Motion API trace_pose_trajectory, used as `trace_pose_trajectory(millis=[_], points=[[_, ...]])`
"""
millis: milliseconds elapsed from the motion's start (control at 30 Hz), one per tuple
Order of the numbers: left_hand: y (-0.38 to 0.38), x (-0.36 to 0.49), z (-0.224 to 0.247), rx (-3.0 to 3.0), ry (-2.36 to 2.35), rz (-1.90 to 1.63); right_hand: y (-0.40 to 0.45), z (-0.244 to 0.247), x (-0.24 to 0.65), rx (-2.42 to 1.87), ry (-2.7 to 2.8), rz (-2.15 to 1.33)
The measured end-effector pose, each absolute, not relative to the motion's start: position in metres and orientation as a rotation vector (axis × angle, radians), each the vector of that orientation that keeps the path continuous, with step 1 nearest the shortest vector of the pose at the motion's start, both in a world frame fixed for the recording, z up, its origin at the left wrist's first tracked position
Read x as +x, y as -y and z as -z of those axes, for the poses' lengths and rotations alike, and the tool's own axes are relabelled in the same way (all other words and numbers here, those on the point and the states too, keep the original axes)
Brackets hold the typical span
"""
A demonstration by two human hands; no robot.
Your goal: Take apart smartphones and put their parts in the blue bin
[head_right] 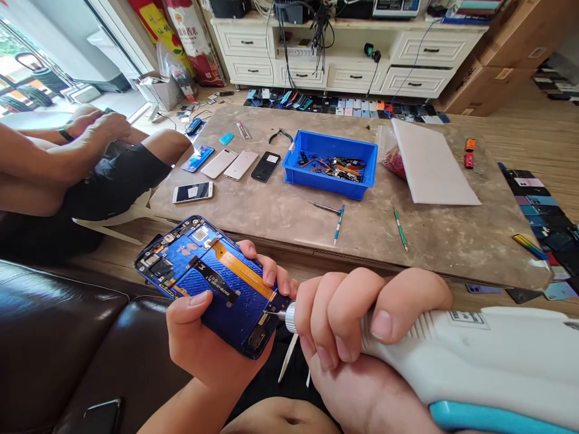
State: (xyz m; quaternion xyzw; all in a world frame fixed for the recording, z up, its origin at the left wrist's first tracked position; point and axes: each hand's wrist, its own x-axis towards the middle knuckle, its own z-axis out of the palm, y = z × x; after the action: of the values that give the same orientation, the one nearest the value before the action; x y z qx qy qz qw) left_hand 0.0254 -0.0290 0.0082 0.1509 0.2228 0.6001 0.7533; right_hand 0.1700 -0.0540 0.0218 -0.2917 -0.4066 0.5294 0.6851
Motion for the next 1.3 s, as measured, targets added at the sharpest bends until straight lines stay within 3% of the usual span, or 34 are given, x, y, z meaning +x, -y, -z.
trace_pose_trajectory(millis=[333,733,967,1300], points=[[0.030,0.023,-0.008,0.342,-0.471,-1.295,0.054,-0.028,0.167,-0.674,0.818,-1.223],[0.031,0.023,-0.005,0.349,-0.477,-1.297,0.049,-0.041,0.140,-0.789,0.642,-0.937],[0.031,0.022,-0.007,0.360,-0.468,-1.293,0.046,-0.035,0.156,-0.752,0.761,-1.127],[0.030,0.024,-0.007,0.381,-0.409,-1.362,0.047,-0.031,0.149,-0.756,0.816,-1.081]])
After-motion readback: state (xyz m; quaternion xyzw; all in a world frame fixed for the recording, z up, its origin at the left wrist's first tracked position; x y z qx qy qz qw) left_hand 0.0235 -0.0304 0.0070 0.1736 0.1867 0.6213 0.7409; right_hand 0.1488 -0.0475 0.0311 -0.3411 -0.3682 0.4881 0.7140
